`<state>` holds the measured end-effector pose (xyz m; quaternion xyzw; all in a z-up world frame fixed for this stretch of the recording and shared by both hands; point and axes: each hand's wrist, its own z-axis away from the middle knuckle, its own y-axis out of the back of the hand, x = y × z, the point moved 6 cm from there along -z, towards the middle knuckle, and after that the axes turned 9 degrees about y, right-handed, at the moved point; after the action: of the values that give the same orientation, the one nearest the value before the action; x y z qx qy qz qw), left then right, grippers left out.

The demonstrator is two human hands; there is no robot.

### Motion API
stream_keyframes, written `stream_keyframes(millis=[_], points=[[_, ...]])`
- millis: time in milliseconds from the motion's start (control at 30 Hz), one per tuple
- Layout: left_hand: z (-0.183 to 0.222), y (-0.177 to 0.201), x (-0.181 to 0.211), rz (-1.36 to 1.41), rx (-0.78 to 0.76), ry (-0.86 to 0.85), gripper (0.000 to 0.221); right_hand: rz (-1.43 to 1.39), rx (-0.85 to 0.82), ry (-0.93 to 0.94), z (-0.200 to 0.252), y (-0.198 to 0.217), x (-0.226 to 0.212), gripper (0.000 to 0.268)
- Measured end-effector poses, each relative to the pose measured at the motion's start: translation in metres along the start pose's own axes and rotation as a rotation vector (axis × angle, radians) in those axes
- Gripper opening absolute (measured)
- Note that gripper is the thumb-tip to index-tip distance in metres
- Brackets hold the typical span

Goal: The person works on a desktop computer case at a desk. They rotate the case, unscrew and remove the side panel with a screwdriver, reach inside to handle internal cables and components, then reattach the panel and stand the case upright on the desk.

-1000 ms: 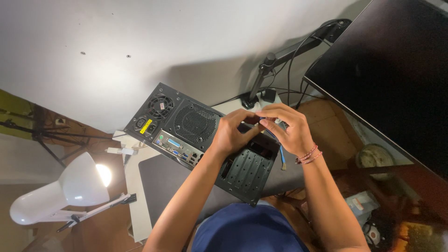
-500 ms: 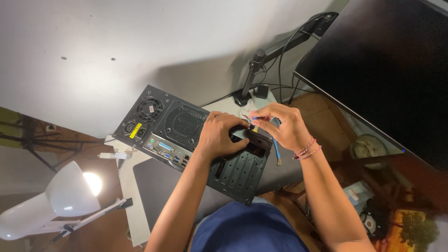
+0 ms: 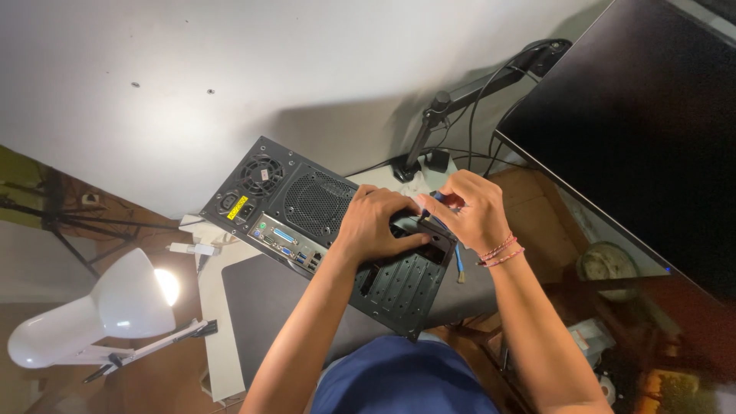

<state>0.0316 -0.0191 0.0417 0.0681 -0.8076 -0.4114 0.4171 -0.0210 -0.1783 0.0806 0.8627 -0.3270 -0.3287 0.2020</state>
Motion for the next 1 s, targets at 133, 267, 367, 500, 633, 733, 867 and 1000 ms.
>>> stream_keyframes(millis=[133, 267, 367, 500, 633, 733, 867, 1000], points=[[0.002, -0.001, 0.005, 0.088, 0.027, -0.034, 0.049, 0.114, 0.014, 0.065, -0.005, -0.001, -0.009, 0.035], [0.001, -0.005, 0.019, 0.048, 0.140, -0.163, 0.050, 0.281, 0.051, 0.180, 0.000, -0.007, -0.009, 0.043], [0.001, -0.021, 0.010, -0.069, 0.212, -0.178, 0.043, 0.308, 0.064, 0.148, 0.004, -0.009, -0.005, 0.048], [0.000, -0.033, -0.001, -0.049, 0.246, -0.190, 0.022, 0.280, 0.037, 0.153, 0.006, -0.013, -0.002, 0.045], [0.001, -0.015, 0.009, 0.061, 0.262, -0.172, 0.020, 0.214, -0.032, 0.068, -0.004, -0.003, -0.012, 0.030], [-0.002, -0.012, 0.009, 0.103, 0.215, -0.081, 0.025, -0.143, -0.033, -0.047, -0.004, 0.005, -0.009, 0.020], [-0.005, -0.013, 0.004, 0.127, 0.153, 0.012, 0.022, -0.204, -0.065, 0.009, 0.004, 0.002, -0.005, 0.011], [-0.003, -0.004, 0.008, 0.217, 0.092, -0.001, 0.023, -0.015, -0.032, 0.041, 0.002, 0.003, -0.009, 0.012]])
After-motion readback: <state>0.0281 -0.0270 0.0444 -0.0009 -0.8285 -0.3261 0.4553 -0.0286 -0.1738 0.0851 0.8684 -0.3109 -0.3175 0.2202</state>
